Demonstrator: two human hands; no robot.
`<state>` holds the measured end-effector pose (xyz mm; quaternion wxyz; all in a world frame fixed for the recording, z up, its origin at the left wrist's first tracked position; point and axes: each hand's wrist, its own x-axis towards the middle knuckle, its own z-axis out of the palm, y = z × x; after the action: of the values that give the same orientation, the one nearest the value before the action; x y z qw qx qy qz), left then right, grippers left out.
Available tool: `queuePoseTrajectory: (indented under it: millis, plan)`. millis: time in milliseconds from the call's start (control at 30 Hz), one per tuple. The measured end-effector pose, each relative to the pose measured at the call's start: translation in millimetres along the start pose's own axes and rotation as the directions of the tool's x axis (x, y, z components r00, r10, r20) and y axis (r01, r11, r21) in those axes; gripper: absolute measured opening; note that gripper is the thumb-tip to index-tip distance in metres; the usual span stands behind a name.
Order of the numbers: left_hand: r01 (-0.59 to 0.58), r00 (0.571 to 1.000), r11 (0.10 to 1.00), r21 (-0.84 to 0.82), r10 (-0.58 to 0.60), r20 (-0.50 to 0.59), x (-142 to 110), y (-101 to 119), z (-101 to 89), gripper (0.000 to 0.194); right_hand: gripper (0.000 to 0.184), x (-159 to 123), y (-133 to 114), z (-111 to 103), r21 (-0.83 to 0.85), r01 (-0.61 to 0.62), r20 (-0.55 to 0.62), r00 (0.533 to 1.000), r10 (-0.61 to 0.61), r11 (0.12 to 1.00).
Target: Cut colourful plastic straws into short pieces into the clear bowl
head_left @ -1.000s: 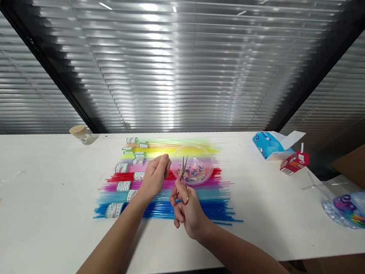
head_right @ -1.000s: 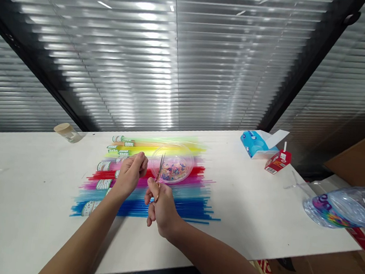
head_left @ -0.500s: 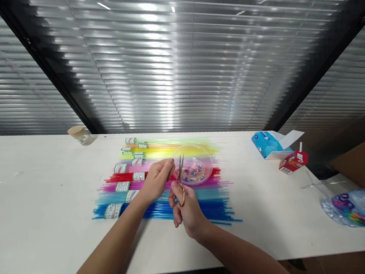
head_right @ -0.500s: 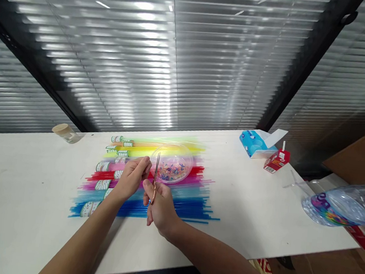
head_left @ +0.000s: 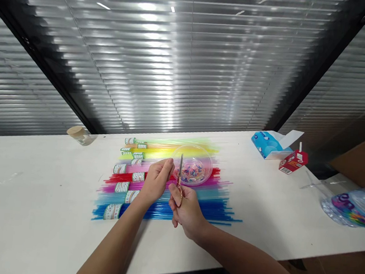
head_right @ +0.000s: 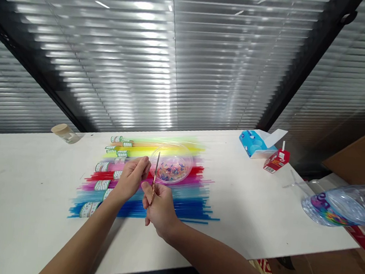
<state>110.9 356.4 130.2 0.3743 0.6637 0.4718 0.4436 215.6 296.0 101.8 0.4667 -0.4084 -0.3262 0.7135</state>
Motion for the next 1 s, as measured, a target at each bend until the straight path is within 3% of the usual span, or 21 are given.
queuePoseTrajectory:
  millis: [333, 533, 1000]
  plan:
    - [0.01, 0.999, 1.0, -0.027, -0.011, -0.035, 0.0, 1.5, 0.0, 0.052, 0.056, -2.3, -0.5, -4.2, -0.031, -0.021, 0.157, 0.987, 0.026, 0.999]
    - [0.023, 0.999, 0.999, -0.038, -0.022, 0.025, -2.7, 5.3, 2.7, 0.051, 0.055, 0.7, 1.3, -5.7, -0.014, 0.007, 0.128, 0.992, -0.005, 1.0]
    - [0.016, 1.0, 1.0, 0.011, -0.016, -0.004, -5.7, 4.4, 5.2, 0.049, 0.054, 4.4, 2.9, -8.2, -0.023, 0.047, 0.124, 0.991, -0.044, 0.999]
